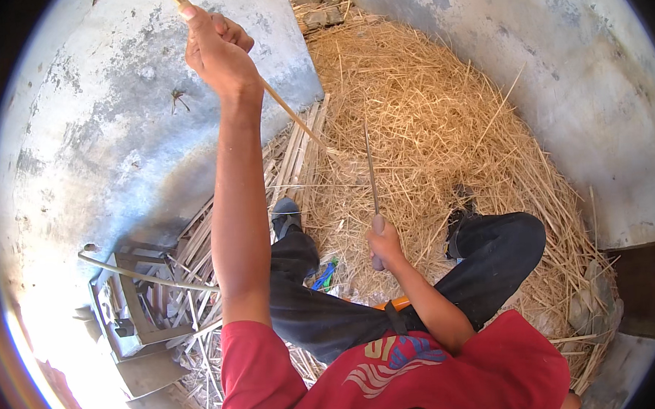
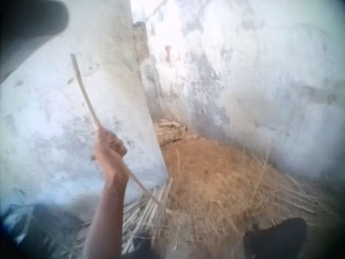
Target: The person sits on a straw-covered floor and uses a small knife to shave a long bamboo stick. They hold the stick with one hand and scrape the surface with the knife in the other, removing thin strips of material. The person occasionally pauses to inspect the stick before continuing the shaving process.
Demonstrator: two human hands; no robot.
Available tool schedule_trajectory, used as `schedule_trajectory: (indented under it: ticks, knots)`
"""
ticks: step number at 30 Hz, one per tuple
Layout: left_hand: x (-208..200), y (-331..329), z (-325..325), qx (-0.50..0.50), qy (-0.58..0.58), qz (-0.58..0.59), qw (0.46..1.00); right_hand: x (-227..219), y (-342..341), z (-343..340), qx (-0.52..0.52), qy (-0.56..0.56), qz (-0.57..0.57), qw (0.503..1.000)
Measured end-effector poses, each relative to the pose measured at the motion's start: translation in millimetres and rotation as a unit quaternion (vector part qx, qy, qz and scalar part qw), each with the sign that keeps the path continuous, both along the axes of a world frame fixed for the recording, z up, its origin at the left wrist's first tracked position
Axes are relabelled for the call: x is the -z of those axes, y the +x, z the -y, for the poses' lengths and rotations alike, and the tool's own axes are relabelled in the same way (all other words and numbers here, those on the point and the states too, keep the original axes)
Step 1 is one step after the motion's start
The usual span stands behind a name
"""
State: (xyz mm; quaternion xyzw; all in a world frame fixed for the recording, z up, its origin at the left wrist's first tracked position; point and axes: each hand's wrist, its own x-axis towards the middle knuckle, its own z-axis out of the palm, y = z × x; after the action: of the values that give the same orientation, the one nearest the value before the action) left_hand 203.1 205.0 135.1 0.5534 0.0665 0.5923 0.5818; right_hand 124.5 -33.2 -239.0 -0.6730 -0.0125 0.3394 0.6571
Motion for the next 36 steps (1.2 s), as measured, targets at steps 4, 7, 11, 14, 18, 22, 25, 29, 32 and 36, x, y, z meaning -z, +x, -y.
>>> schedule_trajectory:
  ticks: [4, 7, 11, 14, 18, 22, 25, 29, 32, 36]
  knots:
    - [6, 7, 5, 0.007, 0.007, 0.032, 0.999, -131, -8, -7, -0.002, 0.108, -0.025, 0.994]
    - [5, 16, 18, -0.024, -0.032, 0.053, 0.998, -154, -10, -16, -0.019, 0.111, 0.036, 0.993]
    - [5, 29, 28, -0.050, -0.034, 0.077, 0.995, -117, -16, -39, -0.024, 0.020, 0.188, 0.982]
    - [5, 31, 34, -0.051, -0.019, 0.073, 0.996, 0, -23, -38, -0.046, -0.112, 0.302, 0.946]
    - [18, 21, -1, -0.069, -0.010, 0.087, 0.994, -39, 14, -35, -0.118, -0.059, 0.056, 0.990]
    - [8, 28, -4, -0.050, -0.014, 0.090, 0.995, -60, 52, -12, -0.174, 0.398, -0.504, 0.747]
    - [9, 31, -1, -0.054, -0.010, 0.096, 0.994, -144, 40, -20, -0.035, 0.156, -0.247, 0.956]
    - [14, 31, 9, -0.055, -0.009, 0.096, 0.994, -191, 39, -15, -0.016, 0.224, -0.006, 0.974]
    - [15, 32, 4, -0.032, -0.003, 0.099, 0.995, -205, 28, -26, -0.013, 0.217, 0.136, 0.967]
    - [11, 35, 14, 0.004, -0.004, 0.113, 0.994, -102, 2, -60, -0.016, 0.028, 0.215, 0.976]
